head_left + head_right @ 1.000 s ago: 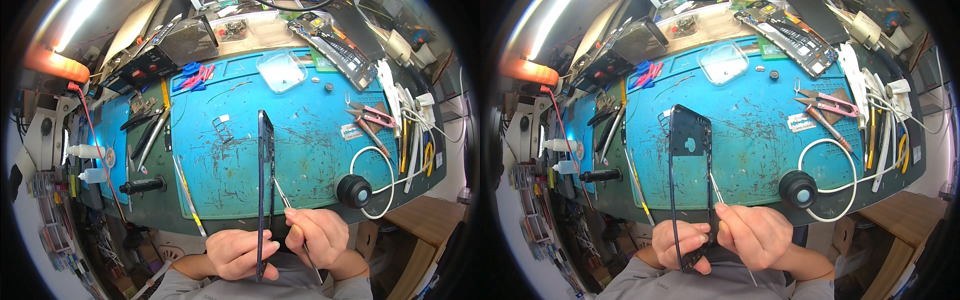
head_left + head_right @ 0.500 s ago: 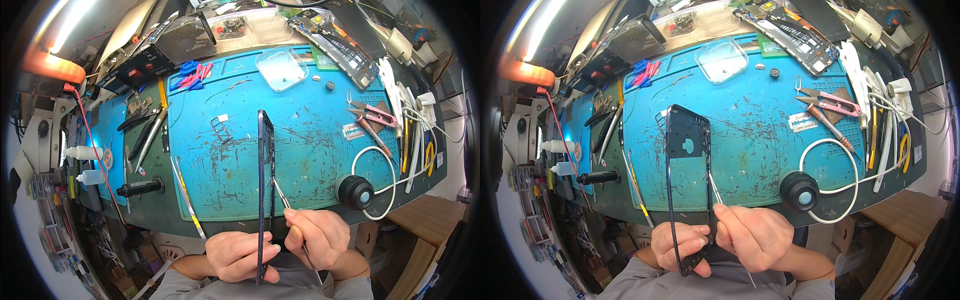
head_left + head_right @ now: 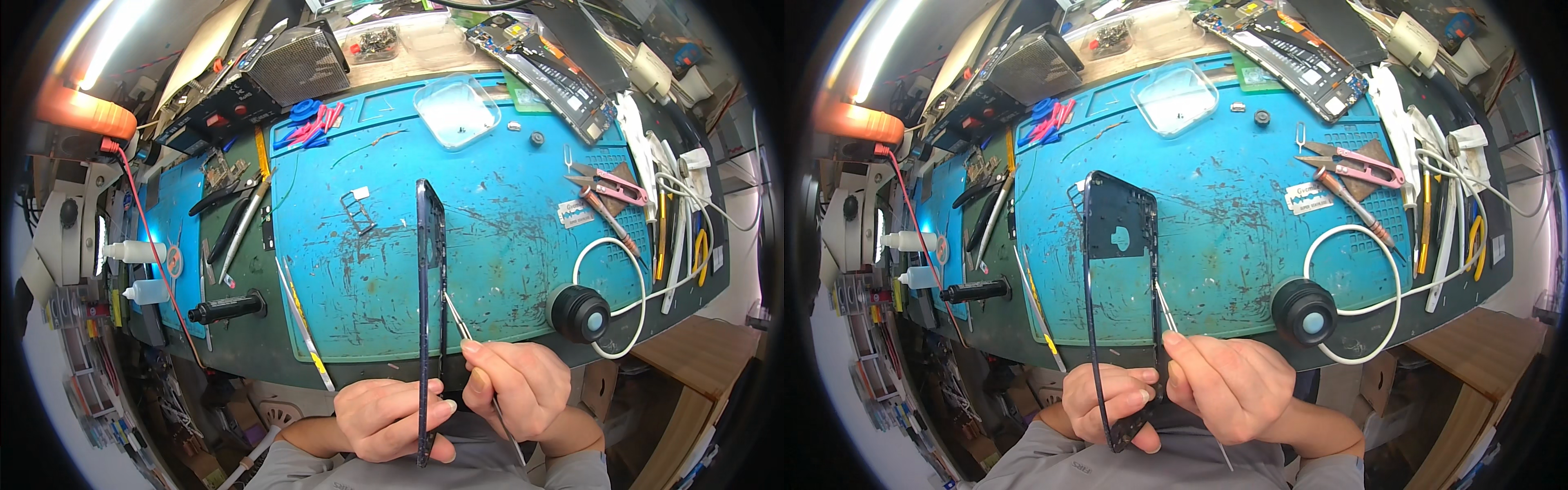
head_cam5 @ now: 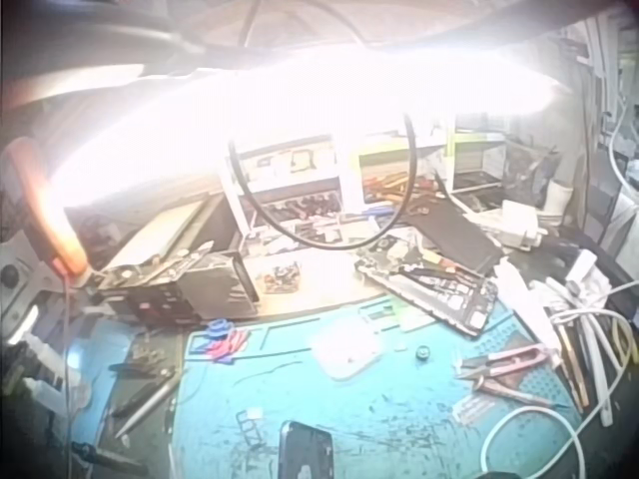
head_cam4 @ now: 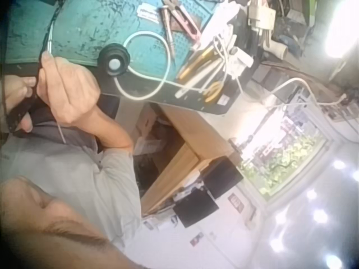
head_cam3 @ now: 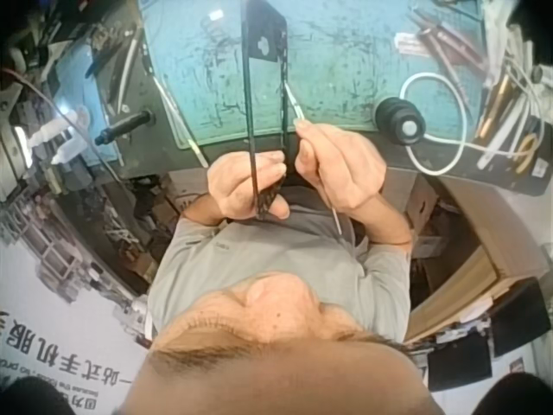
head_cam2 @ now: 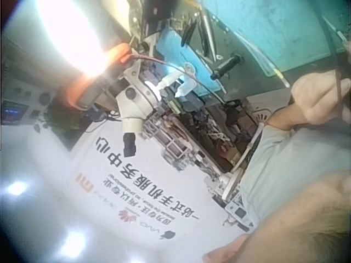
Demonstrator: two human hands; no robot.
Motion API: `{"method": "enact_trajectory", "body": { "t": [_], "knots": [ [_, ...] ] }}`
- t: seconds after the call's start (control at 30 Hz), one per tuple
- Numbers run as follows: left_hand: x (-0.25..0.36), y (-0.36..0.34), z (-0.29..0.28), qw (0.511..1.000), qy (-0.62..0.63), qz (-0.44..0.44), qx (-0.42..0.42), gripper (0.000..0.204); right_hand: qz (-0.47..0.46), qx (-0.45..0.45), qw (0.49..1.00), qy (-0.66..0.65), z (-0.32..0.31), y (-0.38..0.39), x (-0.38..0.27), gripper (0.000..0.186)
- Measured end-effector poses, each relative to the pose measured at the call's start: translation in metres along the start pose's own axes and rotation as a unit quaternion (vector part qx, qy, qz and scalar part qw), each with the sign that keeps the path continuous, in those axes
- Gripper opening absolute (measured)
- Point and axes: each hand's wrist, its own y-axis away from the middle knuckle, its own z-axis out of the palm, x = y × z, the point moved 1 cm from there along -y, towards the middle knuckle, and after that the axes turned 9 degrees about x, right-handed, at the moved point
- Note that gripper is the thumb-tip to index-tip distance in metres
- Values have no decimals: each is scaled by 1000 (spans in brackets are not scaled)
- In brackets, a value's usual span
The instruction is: The person cleans a smartphone frame with a brush and tweezers, then uses a heat gun to warm the frame. They retrieve a cable and a tube of adhesive, apply the adhesive to the frame edges, and continue cleaning and inspecting the frame with tweezers and a brush.
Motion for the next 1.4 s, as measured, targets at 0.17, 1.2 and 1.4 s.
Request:
{"method": "enact_trajectory", "body": {
  "t": [0.17, 1.2, 1.4],
  "knots": [
    [1, -1, -1, 1000, 1, -7, -7, 48, -1, 2, 1000, 0, 0, 0, 0, 18],
    [14, 6, -7, 995, -41, -85, 13, 55, 0, 169, 984, -58, -76, 34, -5, 61],
    [21, 2, -6, 992, -53, -115, 26, 53, 145, 268, 930, 208, -185, 34, 51, 47]
  ]
}}
